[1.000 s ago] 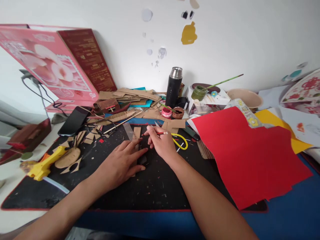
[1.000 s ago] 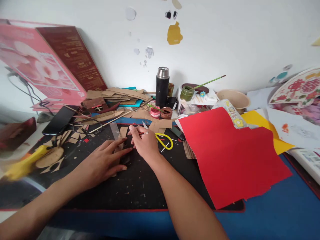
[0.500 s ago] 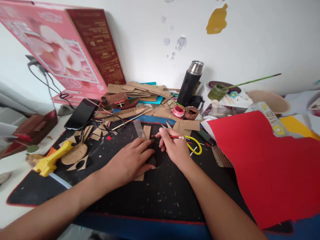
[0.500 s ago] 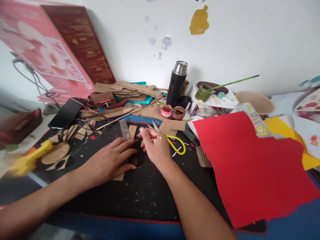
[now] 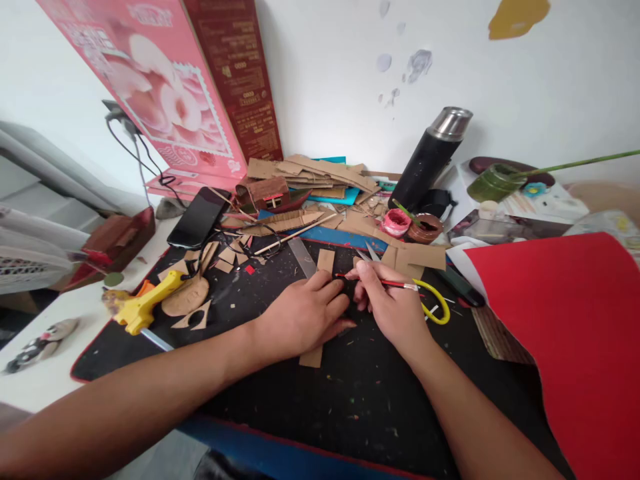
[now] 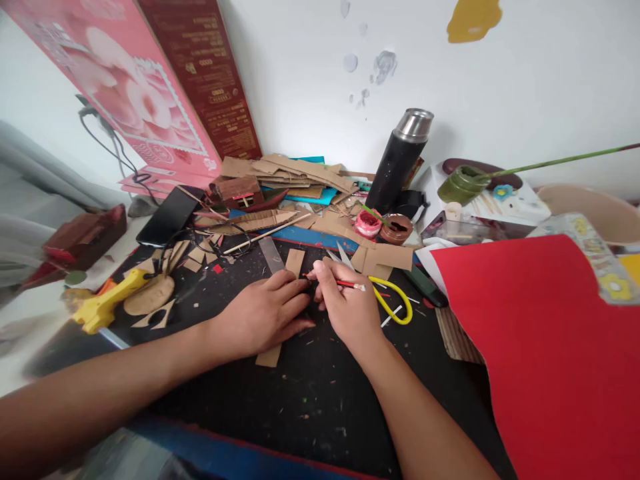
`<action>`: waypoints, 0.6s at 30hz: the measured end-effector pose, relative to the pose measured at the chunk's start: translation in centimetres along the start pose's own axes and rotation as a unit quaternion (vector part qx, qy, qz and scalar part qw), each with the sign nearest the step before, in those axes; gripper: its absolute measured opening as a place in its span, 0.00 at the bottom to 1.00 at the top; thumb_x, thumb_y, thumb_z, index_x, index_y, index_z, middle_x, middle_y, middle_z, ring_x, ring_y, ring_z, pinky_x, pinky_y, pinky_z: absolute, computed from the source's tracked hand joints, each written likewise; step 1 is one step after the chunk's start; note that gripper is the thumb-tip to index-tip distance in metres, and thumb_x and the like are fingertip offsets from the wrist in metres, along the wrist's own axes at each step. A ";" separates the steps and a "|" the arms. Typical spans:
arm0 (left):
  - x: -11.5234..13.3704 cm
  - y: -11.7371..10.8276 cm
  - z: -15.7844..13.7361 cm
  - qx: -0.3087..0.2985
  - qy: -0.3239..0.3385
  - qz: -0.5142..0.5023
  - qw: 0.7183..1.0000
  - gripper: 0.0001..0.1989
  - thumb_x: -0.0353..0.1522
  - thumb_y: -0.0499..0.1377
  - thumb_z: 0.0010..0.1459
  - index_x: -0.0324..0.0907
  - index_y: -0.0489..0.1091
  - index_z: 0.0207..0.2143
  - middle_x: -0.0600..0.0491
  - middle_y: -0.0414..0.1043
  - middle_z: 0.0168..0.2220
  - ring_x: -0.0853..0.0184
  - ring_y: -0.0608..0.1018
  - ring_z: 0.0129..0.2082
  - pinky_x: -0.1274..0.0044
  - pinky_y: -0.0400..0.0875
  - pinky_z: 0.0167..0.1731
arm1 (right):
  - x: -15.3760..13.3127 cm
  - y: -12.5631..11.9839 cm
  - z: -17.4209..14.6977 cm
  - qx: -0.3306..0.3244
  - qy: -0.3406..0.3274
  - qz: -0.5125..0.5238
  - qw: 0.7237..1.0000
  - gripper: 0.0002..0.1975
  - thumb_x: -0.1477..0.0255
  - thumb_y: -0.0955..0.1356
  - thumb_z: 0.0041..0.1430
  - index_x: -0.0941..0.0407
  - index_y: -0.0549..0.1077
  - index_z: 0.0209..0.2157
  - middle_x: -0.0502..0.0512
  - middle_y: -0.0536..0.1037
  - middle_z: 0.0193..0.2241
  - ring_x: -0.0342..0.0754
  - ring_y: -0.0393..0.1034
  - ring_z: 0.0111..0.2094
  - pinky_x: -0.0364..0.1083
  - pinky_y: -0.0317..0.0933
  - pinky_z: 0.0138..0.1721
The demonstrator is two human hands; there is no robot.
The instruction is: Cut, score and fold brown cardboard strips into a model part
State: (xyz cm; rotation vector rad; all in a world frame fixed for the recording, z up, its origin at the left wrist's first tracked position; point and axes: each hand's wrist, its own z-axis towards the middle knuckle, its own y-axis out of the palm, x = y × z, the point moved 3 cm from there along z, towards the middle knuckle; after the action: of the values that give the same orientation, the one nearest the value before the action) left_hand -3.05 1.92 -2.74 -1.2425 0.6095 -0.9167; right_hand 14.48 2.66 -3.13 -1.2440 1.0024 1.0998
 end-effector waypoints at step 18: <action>-2.1 -3.9 -1.7 -0.132 0.067 0.007 0.989 0.26 0.20 0.52 0.68 0.41 0.72 0.64 0.45 0.76 0.66 0.54 0.74 0.62 0.63 0.70 0.62 | 0.3 0.2 0.0 -0.019 -0.008 -0.014 1.000 0.25 0.50 0.66 0.76 0.54 0.82 0.36 0.48 0.76 0.21 0.44 0.72 0.20 0.44 0.64 0.24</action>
State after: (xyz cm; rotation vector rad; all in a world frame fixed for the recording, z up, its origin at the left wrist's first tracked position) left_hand -6.49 2.62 0.47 -1.4183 0.8674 -0.9348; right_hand 14.31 2.68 -3.52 -1.2744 0.9543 1.1090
